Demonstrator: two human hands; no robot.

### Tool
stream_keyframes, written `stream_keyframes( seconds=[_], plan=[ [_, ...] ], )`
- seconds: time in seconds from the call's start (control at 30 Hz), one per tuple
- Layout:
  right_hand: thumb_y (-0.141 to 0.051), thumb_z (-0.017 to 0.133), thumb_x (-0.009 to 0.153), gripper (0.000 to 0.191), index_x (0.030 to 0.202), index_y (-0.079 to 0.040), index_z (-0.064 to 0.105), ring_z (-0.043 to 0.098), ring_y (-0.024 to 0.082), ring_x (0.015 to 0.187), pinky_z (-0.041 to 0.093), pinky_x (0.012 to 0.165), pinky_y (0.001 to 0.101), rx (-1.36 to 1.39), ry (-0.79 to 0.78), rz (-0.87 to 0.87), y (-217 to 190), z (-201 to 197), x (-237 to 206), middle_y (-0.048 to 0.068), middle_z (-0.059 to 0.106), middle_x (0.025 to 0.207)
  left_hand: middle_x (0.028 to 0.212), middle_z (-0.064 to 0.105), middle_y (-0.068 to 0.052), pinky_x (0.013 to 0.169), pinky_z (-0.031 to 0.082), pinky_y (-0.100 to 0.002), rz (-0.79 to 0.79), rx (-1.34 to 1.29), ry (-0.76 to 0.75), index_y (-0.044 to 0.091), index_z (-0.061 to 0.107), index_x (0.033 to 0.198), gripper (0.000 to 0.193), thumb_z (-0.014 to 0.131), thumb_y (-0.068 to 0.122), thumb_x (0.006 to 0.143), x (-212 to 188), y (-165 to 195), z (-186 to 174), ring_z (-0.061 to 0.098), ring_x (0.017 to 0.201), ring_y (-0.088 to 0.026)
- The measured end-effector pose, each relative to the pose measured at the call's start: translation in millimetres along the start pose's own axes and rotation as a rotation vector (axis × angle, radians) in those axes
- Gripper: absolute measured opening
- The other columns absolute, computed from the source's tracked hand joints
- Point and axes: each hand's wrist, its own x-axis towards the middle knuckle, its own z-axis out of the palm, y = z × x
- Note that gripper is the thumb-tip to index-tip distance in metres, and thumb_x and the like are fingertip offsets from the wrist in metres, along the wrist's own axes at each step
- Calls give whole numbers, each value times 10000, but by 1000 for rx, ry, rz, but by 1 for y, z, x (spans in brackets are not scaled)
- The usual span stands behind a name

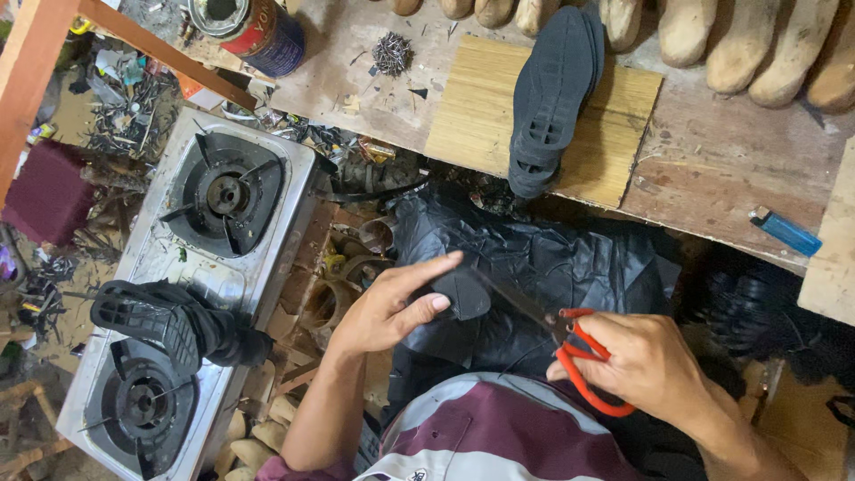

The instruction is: The person uses red-handled scissors to trim the edges of black rubber shoe soles. They hold each sole, cut along the perimeter, and place the trimmed pieces on a wooden board. The person repeats this process for several soles, stacking the finished pieces.

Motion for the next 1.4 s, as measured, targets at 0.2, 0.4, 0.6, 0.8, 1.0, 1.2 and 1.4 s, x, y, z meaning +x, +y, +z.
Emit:
stream_keyframes(
  seconds=[0.2, 0.4, 0.6, 0.8, 1.0, 1.2, 1.4],
  plan=[
    [-308, 925, 605, 438, 857, -38, 689, 680, 222, 495, 519, 471, 341, 102, 106, 118, 3, 17, -1, 79, 679, 604, 1343, 543, -214, 1058, 437, -423, 28, -597, 210, 24, 372, 1614, 917, 792, 403, 892, 9, -16, 27, 580, 1213, -341],
    [-441, 948, 559, 568, 836, -23, 681, 656, 245, 512, 512, 497, 357, -154, 178, 55, -1, 22, 8, 83, 668, 632, 1097, 654, -175, 892, 519, -377, -222, -1060, 268, -12, 439, 1536, 836, 441, 644, 1017, 24, -17, 44, 646, 958, -249],
    [-496, 906, 612, 579, 862, -26, 678, 640, 273, 602, 490, 556, 358, -357, 322, -84, -5, 22, 16, 79, 700, 823, 1054, 651, -136, 827, 547, -388, -328, -1068, 241, -8, 542, 1322, 665, 401, 582, 1049, 21, 0, 60, 651, 881, -243],
    [-506, 867, 644, 563, 882, -31, 680, 637, 257, 605, 485, 557, 349, -373, 307, -143, 1, 19, 18, 78, 718, 873, 1044, 682, -119, 814, 552, -365, -418, -931, 187, -9, 616, 1206, 625, 394, 554, 1055, 20, -4, 61, 669, 869, -216],
    [-502, 865, 606, 558, 888, -48, 705, 647, 265, 588, 494, 550, 356, -341, 217, -118, 13, 3, 0, 67, 698, 806, 995, 699, -119, 782, 550, -345, -508, -837, 134, -22, 648, 1155, 641, 388, 556, 1062, 13, 5, 62, 678, 814, -209],
    [-510, 883, 581, 582, 871, -39, 702, 656, 268, 577, 502, 552, 372, -408, 209, -83, 22, 5, 2, 74, 692, 770, 986, 693, -134, 758, 559, -348, -554, -922, 16, -14, 626, 1210, 613, 412, 540, 1055, 21, -1, 46, 679, 803, -217],
    [-482, 887, 606, 561, 874, -30, 691, 659, 259, 566, 513, 529, 356, -357, 239, -98, 22, 6, -1, 78, 716, 829, 970, 697, -149, 735, 566, -353, -524, -951, 22, -14, 622, 1227, 653, 405, 575, 1047, 23, -5, 48, 685, 782, -226]
  ],
)
